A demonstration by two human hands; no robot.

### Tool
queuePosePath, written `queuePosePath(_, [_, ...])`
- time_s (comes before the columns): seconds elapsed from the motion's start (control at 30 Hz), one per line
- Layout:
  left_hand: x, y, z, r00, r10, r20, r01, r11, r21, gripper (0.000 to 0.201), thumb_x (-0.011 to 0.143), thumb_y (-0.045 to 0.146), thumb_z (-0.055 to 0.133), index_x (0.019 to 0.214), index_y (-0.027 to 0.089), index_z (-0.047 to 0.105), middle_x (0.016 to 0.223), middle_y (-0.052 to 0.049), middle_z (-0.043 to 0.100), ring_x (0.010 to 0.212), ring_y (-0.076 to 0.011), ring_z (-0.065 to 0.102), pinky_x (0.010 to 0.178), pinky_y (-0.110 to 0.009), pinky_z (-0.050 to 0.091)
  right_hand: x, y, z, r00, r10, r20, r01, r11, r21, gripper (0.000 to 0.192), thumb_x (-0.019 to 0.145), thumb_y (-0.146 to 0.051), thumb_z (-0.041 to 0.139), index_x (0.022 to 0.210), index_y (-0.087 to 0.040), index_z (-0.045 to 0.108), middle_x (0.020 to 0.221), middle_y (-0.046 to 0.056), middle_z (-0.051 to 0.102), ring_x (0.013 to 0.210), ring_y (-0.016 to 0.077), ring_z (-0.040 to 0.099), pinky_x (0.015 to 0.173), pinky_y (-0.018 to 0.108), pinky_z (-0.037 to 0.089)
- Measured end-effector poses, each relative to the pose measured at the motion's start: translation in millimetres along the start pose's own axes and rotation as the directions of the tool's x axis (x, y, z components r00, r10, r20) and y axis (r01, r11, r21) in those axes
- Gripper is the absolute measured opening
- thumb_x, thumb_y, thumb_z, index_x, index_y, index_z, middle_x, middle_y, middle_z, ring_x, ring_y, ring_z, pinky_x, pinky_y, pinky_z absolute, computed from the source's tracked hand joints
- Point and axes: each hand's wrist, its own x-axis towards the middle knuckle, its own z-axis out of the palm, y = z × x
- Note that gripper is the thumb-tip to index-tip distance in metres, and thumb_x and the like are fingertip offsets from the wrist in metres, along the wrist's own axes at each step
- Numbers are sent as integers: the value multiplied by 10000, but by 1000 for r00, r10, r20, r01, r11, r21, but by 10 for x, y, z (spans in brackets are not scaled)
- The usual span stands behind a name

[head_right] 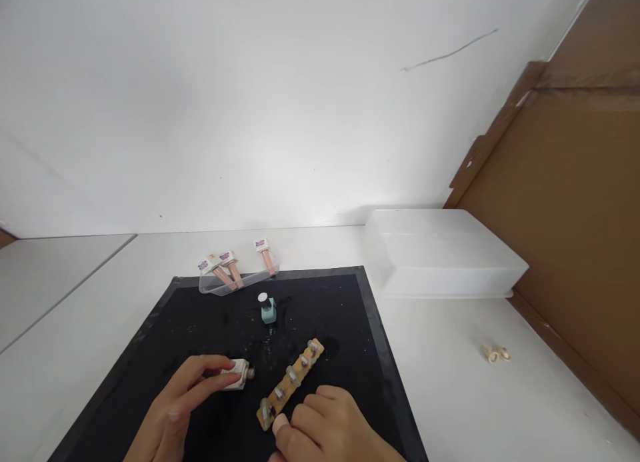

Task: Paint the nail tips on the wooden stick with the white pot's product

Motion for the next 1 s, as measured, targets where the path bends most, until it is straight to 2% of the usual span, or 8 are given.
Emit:
queuePosePath(0.37, [-7, -9, 15, 996, -83, -17, 83, 997, -3, 563, 910, 606, 233, 931, 348, 733, 1044, -49, 622, 869, -229, 551, 692, -324, 472, 15, -4, -2, 1000, 1, 15, -1, 1000, -6, 336, 945, -138, 406, 664, -140, 590, 418, -39, 505, 352, 92, 371, 379, 256, 265])
queuePosePath(0.63, [1, -72, 42, 999, 32, -30, -30, 998, 51, 430, 953, 456, 325, 905, 319, 729, 985, -42, 629, 920, -215, 549, 732, -301, 486, -1, -1, -4, 1000, 5, 25, -5, 1000, -2, 332, 939, -132, 413, 660, -135, 592, 429, -35, 508, 364, 95, 374, 391, 255, 273])
queuePosePath(0.8, [11, -72, 50, 998, 45, -44, -40, 994, 102, 359, 945, 313, 379, 887, 290, 733, 967, -43, 634, 922, -206, 561, 721, -275, 501, 11, 5, -8, 999, -3, 32, 3, 1000, -5, 301, 929, -122, 424, 681, -131, 595, 435, -35, 515, 362, 95, 384, 394, 255, 273])
queuePosePath(1.0, [22, -26, 95, 997, 82, 5, -82, 997, 1, 303, 935, 225, 399, 853, 230, 691, 953, -59, 620, 897, -181, 573, 703, -220, 556, 60, -8, -33, 1000, -1, 18, 1, 1000, -3, 327, 938, -119, 400, 684, -127, 605, 430, -32, 517, 353, 97, 407, 389, 252, 293])
